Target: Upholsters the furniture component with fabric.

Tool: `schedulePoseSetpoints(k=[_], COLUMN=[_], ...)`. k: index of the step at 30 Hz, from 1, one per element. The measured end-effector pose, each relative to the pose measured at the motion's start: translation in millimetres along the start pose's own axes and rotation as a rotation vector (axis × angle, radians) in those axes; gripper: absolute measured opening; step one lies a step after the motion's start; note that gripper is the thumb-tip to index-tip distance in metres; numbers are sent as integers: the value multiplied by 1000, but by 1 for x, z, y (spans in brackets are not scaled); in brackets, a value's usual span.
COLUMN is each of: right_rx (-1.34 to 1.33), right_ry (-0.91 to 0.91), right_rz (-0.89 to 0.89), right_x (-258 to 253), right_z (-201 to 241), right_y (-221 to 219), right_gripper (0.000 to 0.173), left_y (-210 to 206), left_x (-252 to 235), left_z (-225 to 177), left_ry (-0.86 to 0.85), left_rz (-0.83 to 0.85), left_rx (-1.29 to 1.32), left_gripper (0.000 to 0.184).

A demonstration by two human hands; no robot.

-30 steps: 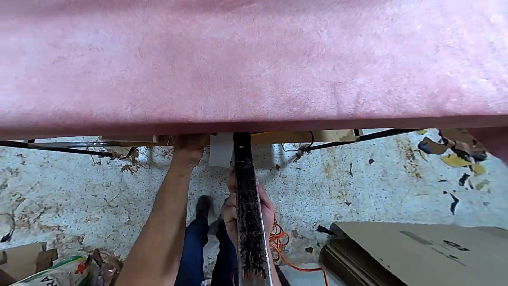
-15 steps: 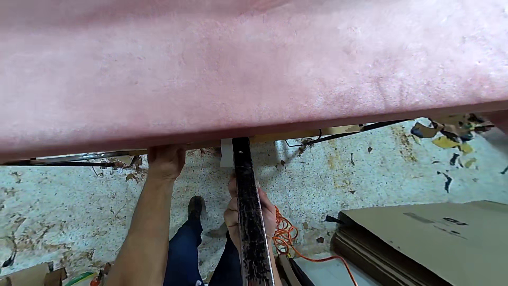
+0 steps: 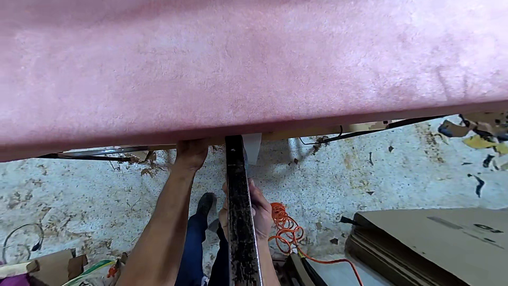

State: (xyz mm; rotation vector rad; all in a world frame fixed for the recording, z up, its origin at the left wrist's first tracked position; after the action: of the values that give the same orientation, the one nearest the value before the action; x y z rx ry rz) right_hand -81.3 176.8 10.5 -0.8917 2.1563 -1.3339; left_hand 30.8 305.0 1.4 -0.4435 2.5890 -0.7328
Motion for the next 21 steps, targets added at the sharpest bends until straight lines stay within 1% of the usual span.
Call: schedulePoseSetpoints(k=[2, 4, 5, 7, 9, 11, 14, 18, 21], right_rx=[-12, -36, -38, -34, -19, -8, -5, 18, 0], right_ry=[-24, -34, -30, -20, -9, 19, 53, 60, 38], right_rz=[-4, -10, -6, -4, 1, -14, -18, -15, -22], right_x=[-7, -11, -13, -19, -22, -27, -33, -42, -50], right_z=[-8, -19, -23, -29, -35, -41, -50, -67, -79], right_y=[1, 2, 3, 8, 15, 24, 35, 41, 39], right_gripper=[26, 24, 24, 25, 27, 28, 31, 31, 28], left_y=[-1, 2, 11, 37, 65, 80, 83, 88, 88], left_x=[-2, -1, 0, 3, 3, -5, -15, -17, -19], left_z=[-4, -17, -26, -49, -65, -70, -73, -73, -74], left_ry=[13, 6, 15, 49, 42, -17, -91, -108, -126], left_rz=[12, 84, 100, 67, 23, 14, 80, 101, 115], left_rx=[-75, -78, -31, 27, 19, -45, -71, -100, -118], left_gripper=[35, 33, 31, 29, 24, 29, 32, 38, 39])
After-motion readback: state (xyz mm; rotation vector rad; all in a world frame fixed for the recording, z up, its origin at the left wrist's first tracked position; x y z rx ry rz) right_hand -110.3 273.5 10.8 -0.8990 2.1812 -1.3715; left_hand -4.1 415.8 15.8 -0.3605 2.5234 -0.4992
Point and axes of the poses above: each hand's wrist, its own x-axis away from the middle knuckle, its own y-axis out of the back of the hand, z = x × y, the point moved 9 cm from there along -x, towards the middle knuckle, and after that the axes turned 12 degrees about -y, right-handed, at the moved point
